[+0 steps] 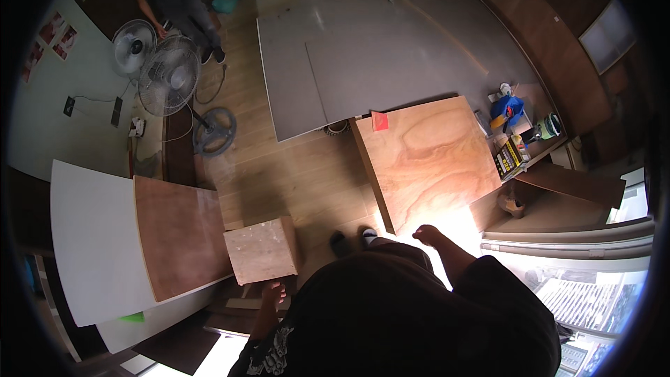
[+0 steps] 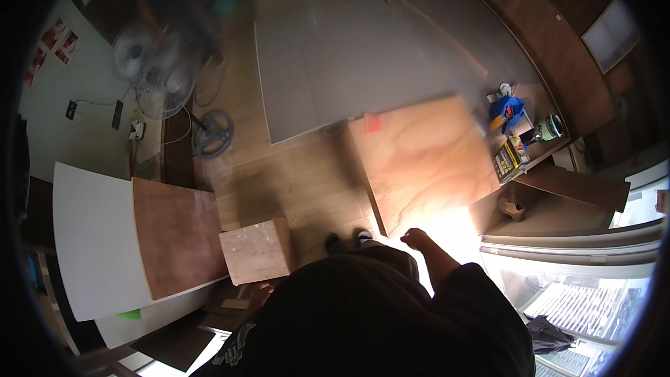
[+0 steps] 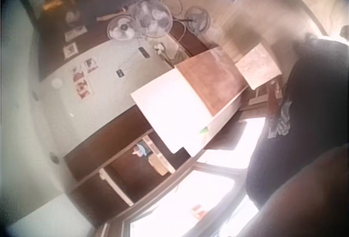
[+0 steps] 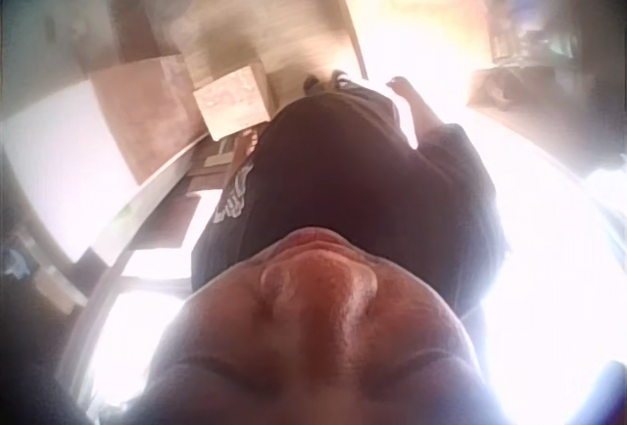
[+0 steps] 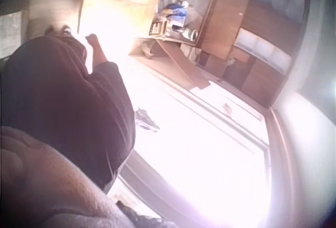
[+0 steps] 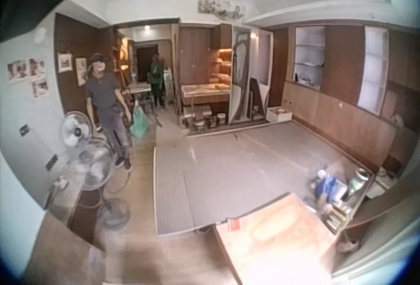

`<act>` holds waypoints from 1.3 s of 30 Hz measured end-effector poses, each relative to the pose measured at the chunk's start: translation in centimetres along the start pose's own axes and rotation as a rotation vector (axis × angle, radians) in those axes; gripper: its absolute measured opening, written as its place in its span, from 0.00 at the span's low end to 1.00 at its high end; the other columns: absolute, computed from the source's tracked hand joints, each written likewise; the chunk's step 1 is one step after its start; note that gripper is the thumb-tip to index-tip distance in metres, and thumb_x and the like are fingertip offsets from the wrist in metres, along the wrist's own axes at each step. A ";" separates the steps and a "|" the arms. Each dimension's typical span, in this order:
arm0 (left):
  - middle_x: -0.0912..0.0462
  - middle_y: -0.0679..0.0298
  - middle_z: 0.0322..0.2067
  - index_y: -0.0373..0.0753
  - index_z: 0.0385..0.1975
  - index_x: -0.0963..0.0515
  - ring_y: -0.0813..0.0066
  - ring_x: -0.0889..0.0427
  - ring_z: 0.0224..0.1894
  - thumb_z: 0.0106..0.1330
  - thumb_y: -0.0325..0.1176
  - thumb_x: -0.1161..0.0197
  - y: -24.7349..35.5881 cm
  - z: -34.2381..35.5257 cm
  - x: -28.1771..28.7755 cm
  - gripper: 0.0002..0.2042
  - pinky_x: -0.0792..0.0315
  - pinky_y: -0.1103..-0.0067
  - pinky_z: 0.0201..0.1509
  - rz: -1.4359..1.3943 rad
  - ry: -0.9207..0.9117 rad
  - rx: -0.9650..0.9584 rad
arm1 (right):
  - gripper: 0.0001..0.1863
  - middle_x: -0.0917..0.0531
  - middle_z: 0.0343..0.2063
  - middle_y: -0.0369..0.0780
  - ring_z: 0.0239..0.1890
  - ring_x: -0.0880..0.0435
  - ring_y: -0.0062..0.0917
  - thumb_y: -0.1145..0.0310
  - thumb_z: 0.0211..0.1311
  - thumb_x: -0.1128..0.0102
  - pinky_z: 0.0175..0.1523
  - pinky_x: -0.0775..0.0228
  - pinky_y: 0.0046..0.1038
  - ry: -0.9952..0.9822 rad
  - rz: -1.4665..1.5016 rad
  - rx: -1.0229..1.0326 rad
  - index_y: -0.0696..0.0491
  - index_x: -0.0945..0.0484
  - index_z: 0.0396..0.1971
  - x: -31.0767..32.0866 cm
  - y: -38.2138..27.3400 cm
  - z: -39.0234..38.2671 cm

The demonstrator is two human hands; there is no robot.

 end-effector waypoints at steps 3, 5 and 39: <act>0.20 0.65 0.30 0.37 0.54 0.30 0.73 0.21 0.31 0.59 0.36 0.37 -0.2 -2.6 1.1 0.23 0.27 0.76 0.34 0.027 0.081 0.019 | 0.22 0.17 0.38 0.46 0.45 0.20 0.37 0.51 0.53 0.41 0.51 0.29 0.35 -0.100 -0.069 -0.017 0.55 0.19 0.37 0.5 -3.4 3.3; 0.20 0.64 0.31 0.36 0.54 0.29 0.72 0.20 0.33 0.59 0.36 0.38 -1.0 -3.1 1.1 0.23 0.27 0.73 0.38 0.039 0.086 0.037 | 0.22 0.17 0.38 0.46 0.43 0.19 0.38 0.51 0.51 0.40 0.51 0.28 0.35 -0.048 -0.091 0.020 0.55 0.19 0.36 0.9 -4.6 5.5; 0.19 0.59 0.40 0.34 0.54 0.33 0.73 0.18 0.40 0.64 0.34 0.41 29.3 2.7 2.5 0.20 0.27 0.78 0.42 0.053 0.090 0.399 | 0.40 0.42 0.63 0.44 0.57 0.31 0.38 0.62 0.54 0.38 0.52 0.27 0.39 0.107 -0.373 -0.125 0.40 0.49 0.67 20.3 -13.9 52.4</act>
Point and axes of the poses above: each hand's wrist, its own z-axis towards the middle knuckle, its own x-axis out of the back of the hand, y = z × x, the point moved 1 cm from there along z, towards the middle knuckle
